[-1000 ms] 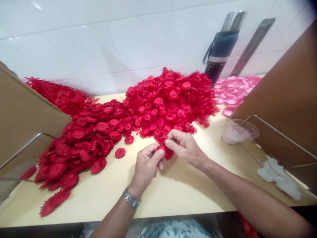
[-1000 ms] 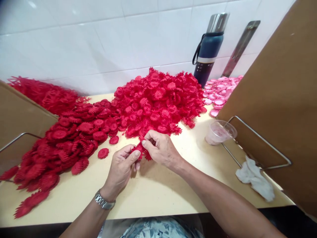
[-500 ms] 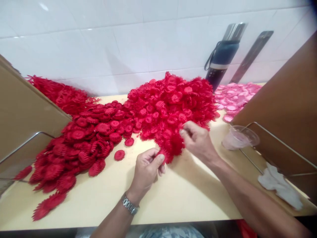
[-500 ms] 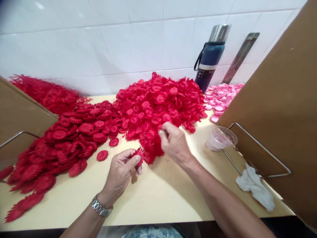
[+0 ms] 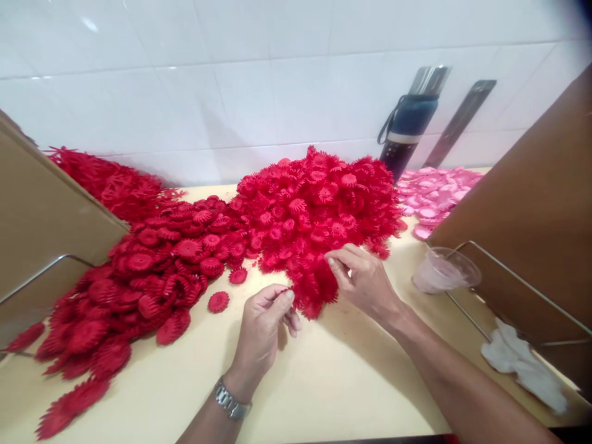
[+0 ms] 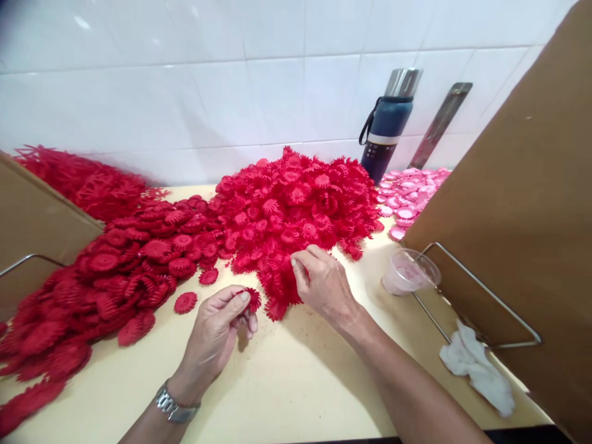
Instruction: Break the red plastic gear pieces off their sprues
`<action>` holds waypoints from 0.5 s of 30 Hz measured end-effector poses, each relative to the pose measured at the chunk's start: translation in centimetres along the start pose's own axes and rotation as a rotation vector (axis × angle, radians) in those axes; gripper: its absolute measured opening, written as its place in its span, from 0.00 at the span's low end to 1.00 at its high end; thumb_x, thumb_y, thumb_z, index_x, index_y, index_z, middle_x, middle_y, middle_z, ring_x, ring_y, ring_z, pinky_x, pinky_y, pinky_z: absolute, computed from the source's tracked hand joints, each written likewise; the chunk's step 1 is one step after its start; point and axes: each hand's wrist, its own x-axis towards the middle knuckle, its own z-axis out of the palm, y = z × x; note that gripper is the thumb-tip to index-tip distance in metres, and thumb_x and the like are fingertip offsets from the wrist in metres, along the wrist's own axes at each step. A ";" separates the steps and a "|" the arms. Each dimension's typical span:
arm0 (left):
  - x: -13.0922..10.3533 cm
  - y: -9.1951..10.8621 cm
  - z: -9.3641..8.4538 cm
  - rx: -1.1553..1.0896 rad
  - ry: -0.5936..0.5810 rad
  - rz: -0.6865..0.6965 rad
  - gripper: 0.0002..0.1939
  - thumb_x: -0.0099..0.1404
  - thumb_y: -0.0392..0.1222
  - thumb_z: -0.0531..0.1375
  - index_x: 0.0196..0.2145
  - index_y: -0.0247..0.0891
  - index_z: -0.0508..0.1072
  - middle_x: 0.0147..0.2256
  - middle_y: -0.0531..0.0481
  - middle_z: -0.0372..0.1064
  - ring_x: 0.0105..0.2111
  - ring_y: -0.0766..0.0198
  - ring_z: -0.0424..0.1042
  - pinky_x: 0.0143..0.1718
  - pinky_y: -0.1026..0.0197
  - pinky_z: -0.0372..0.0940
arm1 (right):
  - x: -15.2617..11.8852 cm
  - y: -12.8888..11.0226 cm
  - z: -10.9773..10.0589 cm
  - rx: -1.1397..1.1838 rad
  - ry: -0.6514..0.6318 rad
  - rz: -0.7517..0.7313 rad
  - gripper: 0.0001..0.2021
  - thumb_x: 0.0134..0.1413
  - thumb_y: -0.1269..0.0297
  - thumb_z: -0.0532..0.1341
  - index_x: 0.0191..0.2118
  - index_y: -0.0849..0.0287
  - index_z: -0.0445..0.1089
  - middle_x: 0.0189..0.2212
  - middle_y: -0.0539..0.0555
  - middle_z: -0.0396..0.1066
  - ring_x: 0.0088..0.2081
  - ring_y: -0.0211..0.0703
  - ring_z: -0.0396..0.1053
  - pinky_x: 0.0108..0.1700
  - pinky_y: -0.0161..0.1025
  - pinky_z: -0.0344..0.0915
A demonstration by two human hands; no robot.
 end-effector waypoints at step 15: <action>0.2 -1.3 0.0 0.010 0.018 -0.019 0.10 0.57 0.45 0.57 0.27 0.34 0.66 0.15 0.56 0.62 0.12 0.73 0.59 0.13 0.72 0.52 | -1.8 -3.5 1.1 0.221 -0.034 -0.380 0.09 0.55 0.77 0.52 0.39 0.65 0.68 0.25 0.55 0.64 0.26 0.40 0.60 0.28 0.37 0.59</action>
